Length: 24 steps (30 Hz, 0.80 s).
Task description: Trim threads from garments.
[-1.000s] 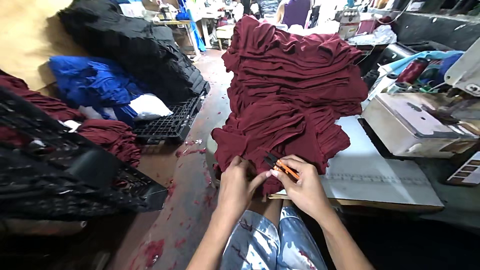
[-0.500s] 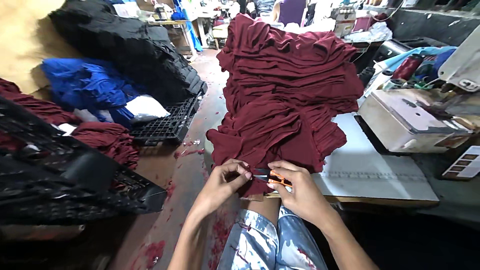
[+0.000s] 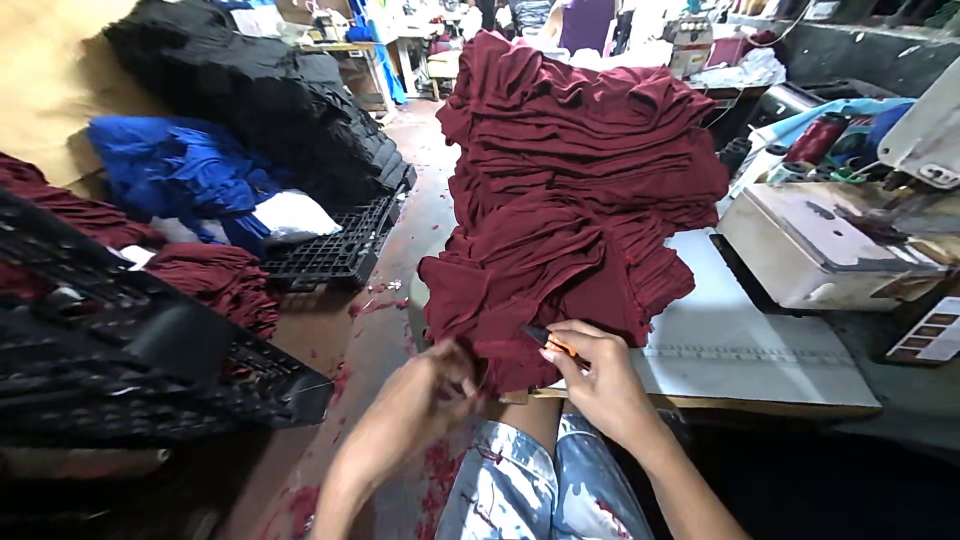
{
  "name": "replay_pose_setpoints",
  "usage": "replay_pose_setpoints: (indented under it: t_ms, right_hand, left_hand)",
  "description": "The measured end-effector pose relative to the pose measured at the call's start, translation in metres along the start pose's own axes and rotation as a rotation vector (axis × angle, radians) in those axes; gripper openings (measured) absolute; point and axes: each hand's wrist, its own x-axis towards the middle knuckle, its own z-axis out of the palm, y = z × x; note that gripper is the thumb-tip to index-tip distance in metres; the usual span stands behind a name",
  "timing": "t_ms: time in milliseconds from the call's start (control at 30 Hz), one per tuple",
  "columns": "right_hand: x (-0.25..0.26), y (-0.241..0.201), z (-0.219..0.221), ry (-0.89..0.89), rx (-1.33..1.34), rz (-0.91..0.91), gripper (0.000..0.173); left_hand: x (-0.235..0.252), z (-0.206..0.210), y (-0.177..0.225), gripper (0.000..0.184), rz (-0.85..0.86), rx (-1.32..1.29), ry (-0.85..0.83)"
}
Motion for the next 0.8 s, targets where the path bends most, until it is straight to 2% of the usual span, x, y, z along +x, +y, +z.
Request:
replay_pose_setpoints:
  t_ms: [33,67,133,200,267,333,400,533,667,800]
  right_hand:
    - [0.0,0.002,-0.006,0.025,0.053,0.02,0.012]
    - [0.0,0.003,-0.01,0.058,0.092,0.032,0.011]
    - [0.0,0.001,-0.017,0.117,0.146,0.067,0.01]
    - [0.0,-0.003,-0.021,0.153,0.212,0.107,0.01]
    - [-0.001,-0.005,-0.019,0.151,0.305,0.147,0.012]
    - [-0.002,-0.001,-0.014,0.129,0.368,0.189,0.013]
    - [-0.004,0.007,-0.01,0.113,0.376,0.199,0.011]
    - [-0.01,0.021,-0.008,0.062,0.329,0.167,0.013]
    - [-0.016,0.032,-0.008,-0.061,0.189,0.035,0.017]
    - [-0.015,0.02,-0.004,-0.091,-0.045,-0.013,0.017]
  left_hand:
    - [-0.007,-0.01,0.006,0.017,-0.031,0.123,-0.072]
    - [-0.014,-0.015,0.011,0.02,-0.026,0.194,-0.071]
    - [-0.017,-0.009,0.02,0.021,0.097,0.225,0.111]
    - [-0.004,0.011,0.036,0.018,0.174,0.098,0.311]
    - [0.015,0.034,0.047,0.018,0.146,0.019,0.42]
    - [0.034,0.056,0.041,0.027,0.074,0.032,0.465]
    - [0.045,0.07,0.033,0.026,0.029,0.048,0.493]
    - [0.04,0.071,0.023,0.012,0.052,-0.063,0.436]
    - [0.034,0.05,0.013,0.014,-0.007,-0.347,0.255]
    - [0.033,0.05,0.014,0.014,-0.018,-0.391,0.242]
